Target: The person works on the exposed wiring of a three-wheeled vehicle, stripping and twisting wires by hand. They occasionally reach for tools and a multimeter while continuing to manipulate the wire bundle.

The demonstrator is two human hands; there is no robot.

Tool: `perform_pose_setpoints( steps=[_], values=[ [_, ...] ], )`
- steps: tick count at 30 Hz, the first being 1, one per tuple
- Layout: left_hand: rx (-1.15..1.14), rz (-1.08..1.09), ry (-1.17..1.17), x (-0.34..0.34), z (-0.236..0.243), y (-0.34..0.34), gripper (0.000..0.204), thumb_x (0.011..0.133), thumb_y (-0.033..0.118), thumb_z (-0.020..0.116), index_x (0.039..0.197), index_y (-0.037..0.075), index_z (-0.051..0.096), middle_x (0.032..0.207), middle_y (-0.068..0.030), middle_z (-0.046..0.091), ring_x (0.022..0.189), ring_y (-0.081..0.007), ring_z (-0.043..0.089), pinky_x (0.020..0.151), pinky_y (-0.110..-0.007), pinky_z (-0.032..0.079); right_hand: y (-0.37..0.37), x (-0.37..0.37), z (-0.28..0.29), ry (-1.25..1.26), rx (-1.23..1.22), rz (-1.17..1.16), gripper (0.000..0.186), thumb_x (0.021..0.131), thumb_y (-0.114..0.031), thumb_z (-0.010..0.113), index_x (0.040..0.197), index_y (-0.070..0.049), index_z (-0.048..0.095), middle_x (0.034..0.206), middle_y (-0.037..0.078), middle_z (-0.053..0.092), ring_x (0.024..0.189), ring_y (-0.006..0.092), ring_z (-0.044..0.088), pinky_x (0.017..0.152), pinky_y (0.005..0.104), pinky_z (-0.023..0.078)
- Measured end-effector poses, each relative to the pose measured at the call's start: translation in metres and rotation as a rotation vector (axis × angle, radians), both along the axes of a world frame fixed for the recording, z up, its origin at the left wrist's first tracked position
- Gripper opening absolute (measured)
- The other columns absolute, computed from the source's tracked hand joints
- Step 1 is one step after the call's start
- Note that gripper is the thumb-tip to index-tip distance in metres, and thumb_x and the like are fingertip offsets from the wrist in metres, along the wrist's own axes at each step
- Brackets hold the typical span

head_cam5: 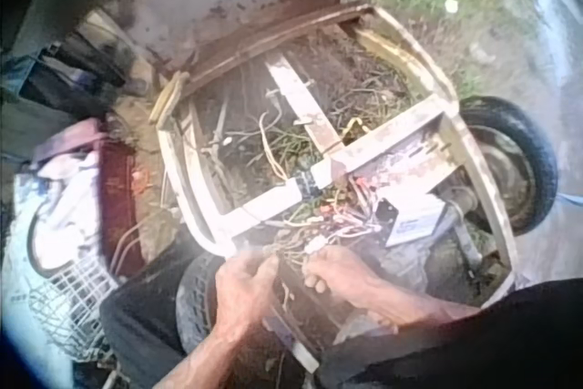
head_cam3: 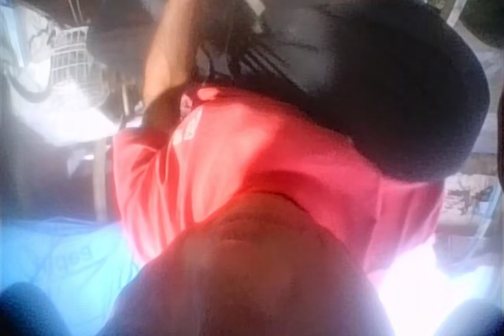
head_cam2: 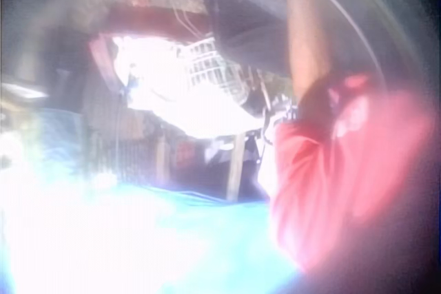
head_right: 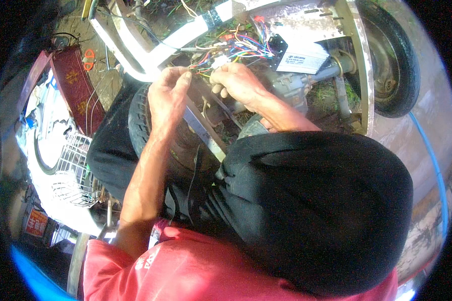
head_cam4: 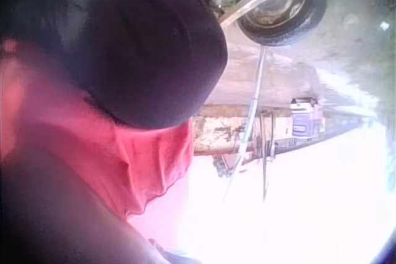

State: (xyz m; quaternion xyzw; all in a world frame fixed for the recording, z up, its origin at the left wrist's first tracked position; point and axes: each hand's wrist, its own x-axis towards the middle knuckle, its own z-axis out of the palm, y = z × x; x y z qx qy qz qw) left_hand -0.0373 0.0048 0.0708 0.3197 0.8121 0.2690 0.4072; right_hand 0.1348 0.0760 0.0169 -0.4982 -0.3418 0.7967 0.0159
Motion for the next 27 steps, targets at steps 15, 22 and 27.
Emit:
perform_pose_setpoints(
  steps=[15,22,27],
  values=[
    [-0.220,-0.381,-0.016,-0.023,-0.006,0.033,0.025,0.088,0.026,0.080,0.107,0.010,0.079,0.088,-0.0095,0.078,0.075,-0.0205,0.073,0.073,-0.035,0.056,-0.002,0.009,-0.018,0.198,-0.032,-0.029,0.013,0.090,-0.019,0.062,0.082,-0.009,0.065,0.075,-0.003,0.062,0.063,0.0045,0.051,0.056,0.0207,0.036],
    [-0.137,-0.471,0.035,-0.017,-0.010,0.036,0.021,0.087,0.023,0.078,0.103,0.010,0.079,0.091,-0.0117,0.075,0.083,-0.0281,0.073,0.076,-0.040,0.056,-0.005,0.012,-0.025,0.228,-0.001,0.000,0.013,0.090,-0.019,0.065,0.082,-0.009,0.065,0.077,-0.002,0.063,0.065,0.0051,0.054,0.058,0.0208,0.040],
    [-0.060,-0.617,0.076,-0.023,-0.010,0.042,0.017,0.087,0.015,0.077,0.100,0.005,0.076,0.094,-0.0107,0.073,0.085,-0.0220,0.071,0.078,-0.035,0.056,-0.003,0.010,-0.025,0.260,-0.035,-0.047,0.019,0.094,-0.024,0.065,0.083,-0.009,0.067,0.076,-0.002,0.064,0.065,0.0053,0.056,0.059,0.0213,0.041]
  ],
)
